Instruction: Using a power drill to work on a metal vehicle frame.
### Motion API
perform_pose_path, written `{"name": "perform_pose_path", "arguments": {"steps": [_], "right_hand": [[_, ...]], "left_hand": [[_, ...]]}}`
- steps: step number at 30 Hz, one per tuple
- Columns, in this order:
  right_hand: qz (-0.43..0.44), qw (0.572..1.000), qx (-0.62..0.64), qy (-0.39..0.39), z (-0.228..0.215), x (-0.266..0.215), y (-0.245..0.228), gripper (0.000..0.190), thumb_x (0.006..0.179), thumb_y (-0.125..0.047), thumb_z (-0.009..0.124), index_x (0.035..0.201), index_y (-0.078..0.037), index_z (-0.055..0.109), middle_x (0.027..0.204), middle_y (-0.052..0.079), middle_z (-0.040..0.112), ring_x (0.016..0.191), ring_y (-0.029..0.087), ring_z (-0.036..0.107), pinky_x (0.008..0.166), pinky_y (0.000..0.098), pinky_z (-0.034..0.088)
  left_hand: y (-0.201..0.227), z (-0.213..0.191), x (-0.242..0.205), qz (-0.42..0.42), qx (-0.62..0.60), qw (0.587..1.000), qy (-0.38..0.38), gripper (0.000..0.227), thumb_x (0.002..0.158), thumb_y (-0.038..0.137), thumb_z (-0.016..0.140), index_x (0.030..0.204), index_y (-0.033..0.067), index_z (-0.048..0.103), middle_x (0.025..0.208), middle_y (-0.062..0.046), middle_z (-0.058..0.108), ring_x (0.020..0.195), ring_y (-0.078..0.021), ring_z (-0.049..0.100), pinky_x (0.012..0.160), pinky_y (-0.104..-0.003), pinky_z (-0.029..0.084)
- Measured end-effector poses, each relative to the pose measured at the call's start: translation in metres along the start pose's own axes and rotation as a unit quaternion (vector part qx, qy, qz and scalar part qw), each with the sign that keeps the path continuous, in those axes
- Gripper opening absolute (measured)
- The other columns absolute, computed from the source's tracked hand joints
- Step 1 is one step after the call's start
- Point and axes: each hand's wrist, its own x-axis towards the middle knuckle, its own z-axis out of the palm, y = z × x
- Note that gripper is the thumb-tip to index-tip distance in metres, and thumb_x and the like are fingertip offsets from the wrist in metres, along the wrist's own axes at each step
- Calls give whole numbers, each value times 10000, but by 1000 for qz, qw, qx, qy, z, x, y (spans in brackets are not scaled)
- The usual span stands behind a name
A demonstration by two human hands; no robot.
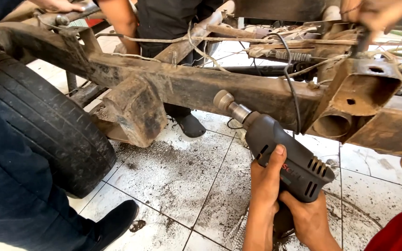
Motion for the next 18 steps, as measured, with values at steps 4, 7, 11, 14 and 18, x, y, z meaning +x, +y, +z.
{"name": "perform_pose_path", "arguments": {"steps": [4, 7, 11, 14, 18], "right_hand": [[12, 999, -37, 8, 9, 2, -9, 262, 777, -44, 697, 1018, 59, 710, 800, 134, 718, 655, 203, 632, 589, 374, 502], [0, 1000, -31, 5, 20, 5, -10, 264, 771, -58, 701, 1009, 57, 709, 804, 120, 721, 655, 189, 638, 581, 357, 502], [-12, 999, -29, 6, 37, 10, -9, 261, 762, -59, 716, 995, 58, 699, 816, 94, 724, 661, 158, 647, 593, 322, 514], [12, 991, -128, -23, 49, 16, -8, 194, 805, -75, 721, 919, 79, 754, 709, 144, 684, 579, 203, 577, 540, 369, 457], [-2, 999, -40, -34, 76, 11, -34, 197, 771, -76, 713, 895, 75, 738, 716, 91, 706, 601, 161, 614, 544, 340, 485]], "left_hand": [[5, -4, 4, 23, -6, 1000, -13, 514, 859, 430, 788, 1153, 27, 665, 1012, -35, 690, 903, -123, 652, 803, -298, 542], [8, -11, 9, 32, -13, 999, -11, 527, 877, 449, 783, 1145, 8, 673, 1012, -44, 694, 902, -128, 651, 795, -295, 543], [16, -24, 18, 18, 9, 1000, 10, 564, 866, 491, 753, 1149, 9, 679, 1015, -61, 717, 905, -150, 678, 800, -308, 563], [17, -41, 29, 4, 58, 997, 46, 631, 869, 546, 713, 1168, -9, 681, 986, -107, 713, 929, -191, 719, 851, -335, 599], [49, -39, 31, 10, 41, 997, 70, 688, 816, 551, 729, 1229, 5, 666, 1094, -92, 729, 992, -197, 693, 874, -372, 560]]}}
